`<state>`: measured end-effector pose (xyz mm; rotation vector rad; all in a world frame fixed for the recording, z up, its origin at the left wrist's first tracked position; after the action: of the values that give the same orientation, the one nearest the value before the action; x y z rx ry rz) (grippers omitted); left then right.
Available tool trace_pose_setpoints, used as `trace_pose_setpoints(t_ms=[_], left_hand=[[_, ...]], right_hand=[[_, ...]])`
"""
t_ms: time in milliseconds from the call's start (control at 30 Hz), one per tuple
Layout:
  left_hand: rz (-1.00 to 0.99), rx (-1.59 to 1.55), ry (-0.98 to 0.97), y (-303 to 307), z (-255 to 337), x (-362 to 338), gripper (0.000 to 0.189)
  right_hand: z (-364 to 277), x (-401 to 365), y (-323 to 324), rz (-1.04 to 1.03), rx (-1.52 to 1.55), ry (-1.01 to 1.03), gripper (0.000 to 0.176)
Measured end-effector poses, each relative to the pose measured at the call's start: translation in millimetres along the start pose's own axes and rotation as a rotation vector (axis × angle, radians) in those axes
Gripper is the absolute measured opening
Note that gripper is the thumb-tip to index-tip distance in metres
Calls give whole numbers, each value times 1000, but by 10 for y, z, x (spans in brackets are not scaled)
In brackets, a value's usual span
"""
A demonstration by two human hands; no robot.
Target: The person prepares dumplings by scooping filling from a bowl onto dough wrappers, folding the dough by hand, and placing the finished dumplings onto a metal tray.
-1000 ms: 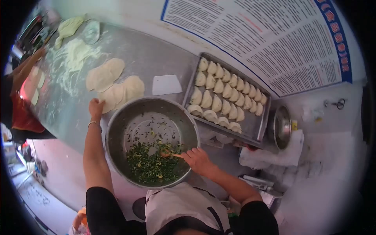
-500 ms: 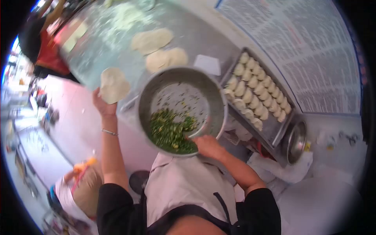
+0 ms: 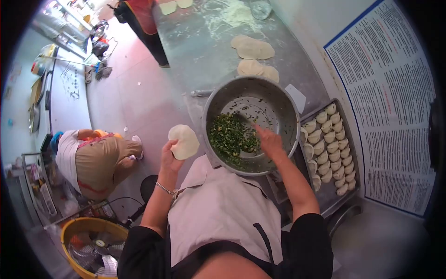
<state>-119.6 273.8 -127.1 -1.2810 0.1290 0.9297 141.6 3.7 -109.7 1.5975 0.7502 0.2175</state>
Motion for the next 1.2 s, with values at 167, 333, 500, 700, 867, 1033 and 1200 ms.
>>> trace_pose_setpoints(t_ms=[167, 333, 500, 700, 867, 1033, 1200], left_hand=[[-8, 84, -61, 165, -311, -270, 43], [29, 199, -235, 31, -406, -276, 42], [42, 358, -414, -311, -545, -141, 40], [-45, 310, -287, -726, -1175, 158, 50], [-108, 60, -131, -912, -1612, 261, 58], [-158, 56, -100, -853, -1666, 287, 56], [-308, 80, -83, -818, -1399, 210, 56]], right_hand=[[-124, -292, -868, -99, 558, 269, 43], [-170, -387, -745, -727, 949, -190, 34], [-182, -560, -328, -697, 1188, -159, 34], [-129, -710, 186, -196, 1023, 31, 37], [-336, -1036, 361, 385, 506, 207, 49], [-194, -1027, 298, 245, 661, 216, 51], [312, -635, 39, 161, 438, 75, 48]])
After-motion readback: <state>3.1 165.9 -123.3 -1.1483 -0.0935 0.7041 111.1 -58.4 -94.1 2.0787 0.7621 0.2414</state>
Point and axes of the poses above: each hand's wrist, its own x-axis towards the middle knuckle, its own y-axis out of the back of the hand, z = x × y, the point moved 6 cm from there along x, towards the middle knuckle, and after that the axes turned 13 degrees about -y, right-handed, at the moved point
